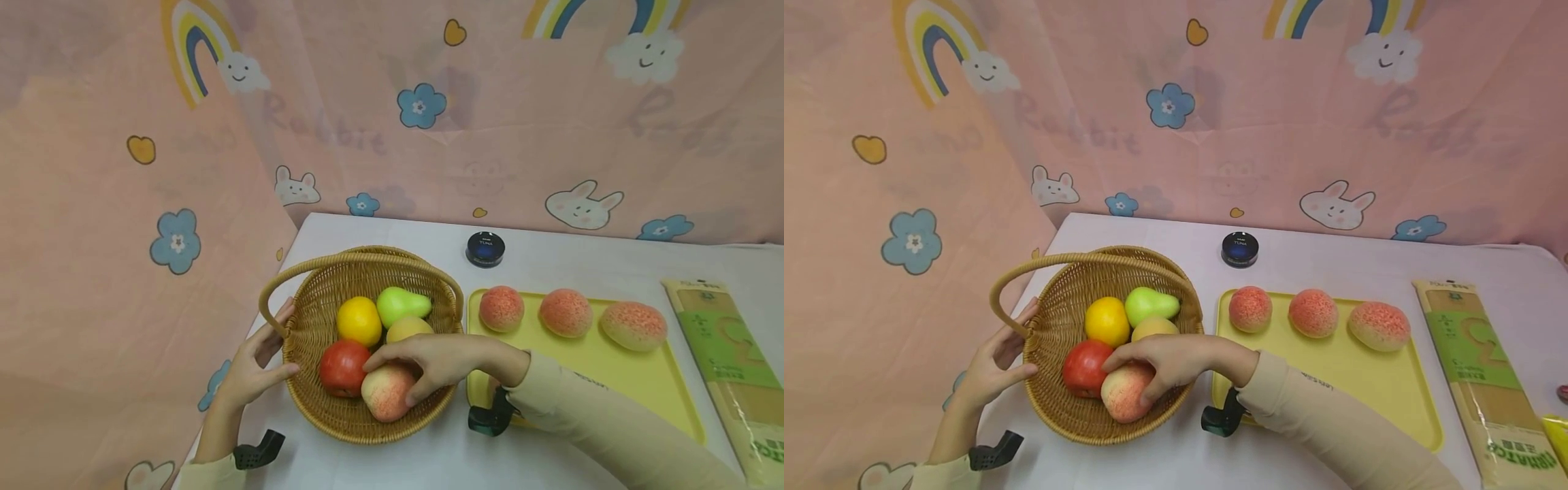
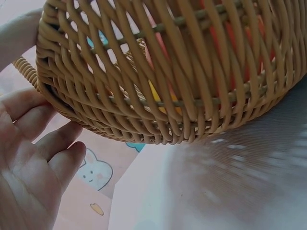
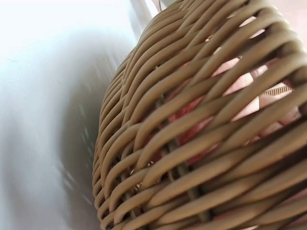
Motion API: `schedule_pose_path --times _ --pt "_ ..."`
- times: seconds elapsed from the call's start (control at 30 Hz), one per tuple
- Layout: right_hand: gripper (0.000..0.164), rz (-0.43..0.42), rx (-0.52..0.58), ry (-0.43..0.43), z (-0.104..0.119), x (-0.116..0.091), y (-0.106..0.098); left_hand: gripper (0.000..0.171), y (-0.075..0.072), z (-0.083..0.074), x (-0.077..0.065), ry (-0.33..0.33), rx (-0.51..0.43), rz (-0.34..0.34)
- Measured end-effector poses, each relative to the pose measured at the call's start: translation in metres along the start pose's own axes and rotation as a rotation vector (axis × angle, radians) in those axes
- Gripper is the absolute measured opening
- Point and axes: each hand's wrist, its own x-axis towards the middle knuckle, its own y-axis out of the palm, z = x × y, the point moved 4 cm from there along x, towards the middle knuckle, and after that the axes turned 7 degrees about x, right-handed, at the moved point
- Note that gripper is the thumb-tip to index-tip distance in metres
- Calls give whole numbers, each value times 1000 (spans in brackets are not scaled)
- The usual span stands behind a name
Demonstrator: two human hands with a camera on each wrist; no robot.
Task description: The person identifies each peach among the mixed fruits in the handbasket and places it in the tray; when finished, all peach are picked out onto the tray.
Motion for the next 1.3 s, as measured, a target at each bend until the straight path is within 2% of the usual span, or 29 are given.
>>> schedule_pose_path --times 0.13,0.4,0.8,1.07,1.3 --pt "63 13 17 -3 0 1 2 89 0 0 0 -9 5 2" --pt "68 -3 -32 48 -4 5 4 90 0 0 -1 -14 10 2" --pt "67 -2 -170 -44 -1 9 6 90 0 -1 -1 -5 11 1" --pt "59 -16 -256 -151 2 11 9 91 0 -1 -1 -17 15 -2" --pt "59 -8 -248 -205 2 12 11 91 0 -2 -1 -16 17 -4"
